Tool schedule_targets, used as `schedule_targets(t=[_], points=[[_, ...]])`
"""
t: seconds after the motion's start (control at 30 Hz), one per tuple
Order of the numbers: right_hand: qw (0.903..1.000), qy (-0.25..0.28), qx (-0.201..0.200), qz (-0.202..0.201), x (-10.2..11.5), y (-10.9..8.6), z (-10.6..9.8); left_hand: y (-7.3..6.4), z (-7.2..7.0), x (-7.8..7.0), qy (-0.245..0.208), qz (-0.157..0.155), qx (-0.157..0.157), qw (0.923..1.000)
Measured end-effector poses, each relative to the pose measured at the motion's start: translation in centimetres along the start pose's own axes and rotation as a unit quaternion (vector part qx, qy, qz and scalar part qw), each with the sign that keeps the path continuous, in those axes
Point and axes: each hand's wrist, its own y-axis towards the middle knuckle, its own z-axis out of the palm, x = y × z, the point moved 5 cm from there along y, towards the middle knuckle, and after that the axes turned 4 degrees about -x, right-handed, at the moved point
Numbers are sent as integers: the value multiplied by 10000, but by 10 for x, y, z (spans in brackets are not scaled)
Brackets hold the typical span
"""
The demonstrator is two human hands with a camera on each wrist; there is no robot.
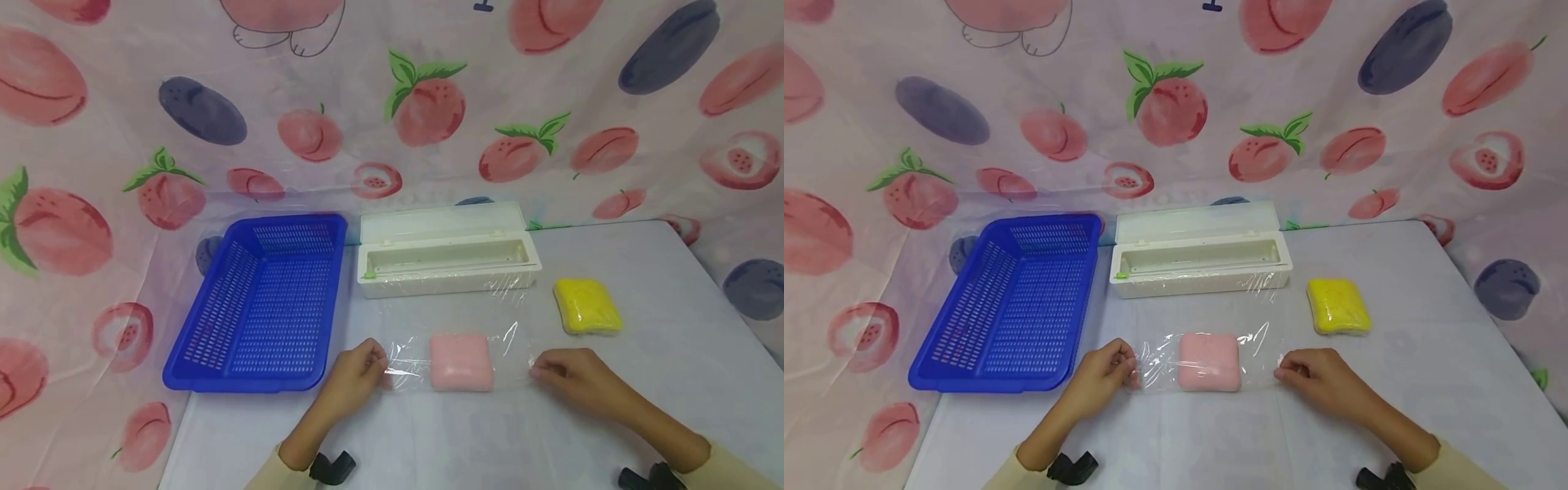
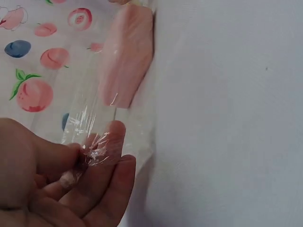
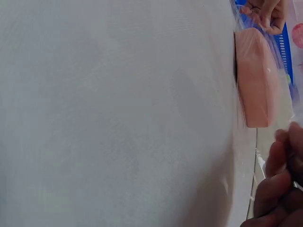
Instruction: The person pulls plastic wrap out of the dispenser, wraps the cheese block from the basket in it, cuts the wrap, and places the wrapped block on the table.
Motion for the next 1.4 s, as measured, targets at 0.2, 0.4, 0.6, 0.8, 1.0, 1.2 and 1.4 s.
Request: schedule_targets(t=[0.2,0.4,0.6,0.8,1.0,1.2,1.4], points=[[9990,-404,-52,193,-4,2,8,7,10,7,722,158,-439,9963],[9962,-568,-63,656,-5,2,5,3,7,-10,2092,659,-997,9705],[9891,-1337,-594,-194,21,-1,2,-10,13,-35,3048,1137,-778,9424],[9348,-2917,-274,-2007,58,-3,31,-18,57,-53,4240,2382,221,8735],[9030,-3309,-111,-2739,66,-3,50,-16,78,-52,4604,2426,576,8520],[9056,-3301,-1,-2662,65,0,54,-13,75,-58,4541,2413,409,8567],[9139,-3113,230,-2594,66,6,56,-7,79,-53,4372,2364,495,8663]])
